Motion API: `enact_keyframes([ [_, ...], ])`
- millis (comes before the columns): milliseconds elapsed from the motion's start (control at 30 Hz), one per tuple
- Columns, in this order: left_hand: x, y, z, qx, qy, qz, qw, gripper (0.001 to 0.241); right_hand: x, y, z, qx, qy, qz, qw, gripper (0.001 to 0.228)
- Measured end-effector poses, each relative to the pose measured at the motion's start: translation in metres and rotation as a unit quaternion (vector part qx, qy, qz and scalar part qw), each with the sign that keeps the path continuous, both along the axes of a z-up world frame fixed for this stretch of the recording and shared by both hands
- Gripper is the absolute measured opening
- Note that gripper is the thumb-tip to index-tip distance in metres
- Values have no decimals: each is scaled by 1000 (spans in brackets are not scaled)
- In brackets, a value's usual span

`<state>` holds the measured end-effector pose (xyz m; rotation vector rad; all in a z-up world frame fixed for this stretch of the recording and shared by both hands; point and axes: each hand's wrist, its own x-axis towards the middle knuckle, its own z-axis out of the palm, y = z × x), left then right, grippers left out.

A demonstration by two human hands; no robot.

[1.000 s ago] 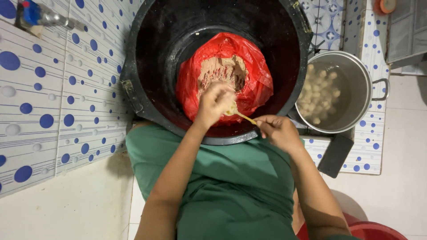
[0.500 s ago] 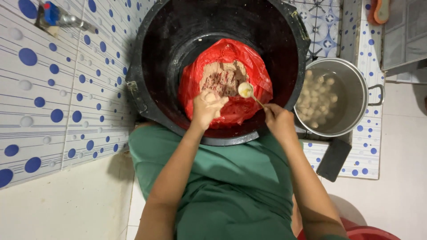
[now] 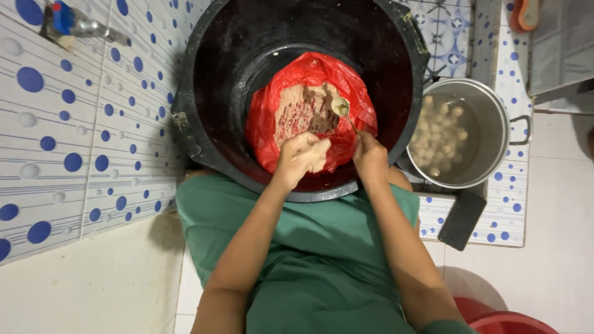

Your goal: The person is portioning a meat or dough mixture from a plastic bag into a pot of water to make meatballs, using a spoon and their hands.

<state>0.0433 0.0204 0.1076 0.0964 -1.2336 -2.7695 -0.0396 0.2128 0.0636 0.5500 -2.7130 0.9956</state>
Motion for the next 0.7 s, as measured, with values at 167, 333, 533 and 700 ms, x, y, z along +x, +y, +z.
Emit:
enact_keyframes([
  [167, 5, 11, 22, -102, -100, 28, 989, 21, 1, -2, 8, 13, -17, -7, 1000, 18],
  [333, 2, 9, -33, -145, -119, 48, 981, 16, 3, -2, 8, 12, -31, -6, 999, 19],
  [533, -2, 6, -26, -114, -54, 52, 991, 10, 1, -2, 8, 14, -27, -2, 1000, 19],
  [700, 7, 9, 21, -25, -54, 17, 998, 8, 4, -3, 13, 19, -38, -15, 999, 20],
])
